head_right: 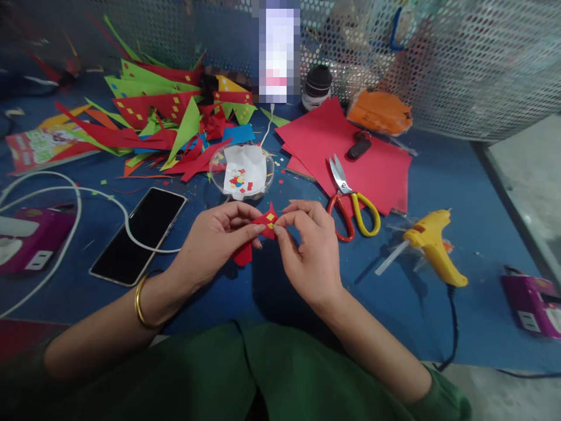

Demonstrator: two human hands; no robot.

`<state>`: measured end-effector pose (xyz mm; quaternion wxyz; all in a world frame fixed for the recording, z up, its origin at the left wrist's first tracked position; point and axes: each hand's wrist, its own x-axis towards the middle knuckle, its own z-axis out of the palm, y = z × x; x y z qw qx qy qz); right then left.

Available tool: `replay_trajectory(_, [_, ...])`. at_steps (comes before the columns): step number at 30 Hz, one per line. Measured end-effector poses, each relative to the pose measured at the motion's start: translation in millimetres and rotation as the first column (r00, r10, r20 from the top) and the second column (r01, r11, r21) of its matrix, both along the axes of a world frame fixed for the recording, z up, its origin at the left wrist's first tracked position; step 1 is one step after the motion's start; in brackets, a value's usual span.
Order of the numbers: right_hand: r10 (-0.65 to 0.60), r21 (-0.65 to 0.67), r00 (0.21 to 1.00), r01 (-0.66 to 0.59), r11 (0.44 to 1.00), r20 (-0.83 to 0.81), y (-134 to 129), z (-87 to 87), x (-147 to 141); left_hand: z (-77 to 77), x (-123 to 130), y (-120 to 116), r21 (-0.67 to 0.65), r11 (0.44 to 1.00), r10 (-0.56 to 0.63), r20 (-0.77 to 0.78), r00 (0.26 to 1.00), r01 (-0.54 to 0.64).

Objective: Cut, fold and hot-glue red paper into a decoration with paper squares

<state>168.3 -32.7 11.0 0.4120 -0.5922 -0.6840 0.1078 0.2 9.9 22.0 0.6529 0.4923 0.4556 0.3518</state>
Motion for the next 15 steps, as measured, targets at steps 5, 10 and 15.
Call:
replay_trajectory(5, [-0.013, -0.015, 1.0, 0.013, 1.0, 0.013, -0.6, 0.2, -0.5, -0.6, 0.2, 0.2, 0.008, 1.0, -0.003, -0.006, 1.0, 0.003])
replay_trajectory(10, [-0.029, -0.023, 1.0, 0.029, 0.999, 0.006, -0.8, 0.4, -1.5, -0.5, 0.4, 0.1, 0.018, 1.0, -0.003, 0.006, 1.0, 0.003])
replay_trajectory(15, [-0.027, -0.034, 1.0, 0.027, 0.999, 0.015, -1.2, 1.0, -2.1, 0.5, 0.7, -0.9, 0.042, 0.999, -0.006, -0.007, 1.0, 0.006])
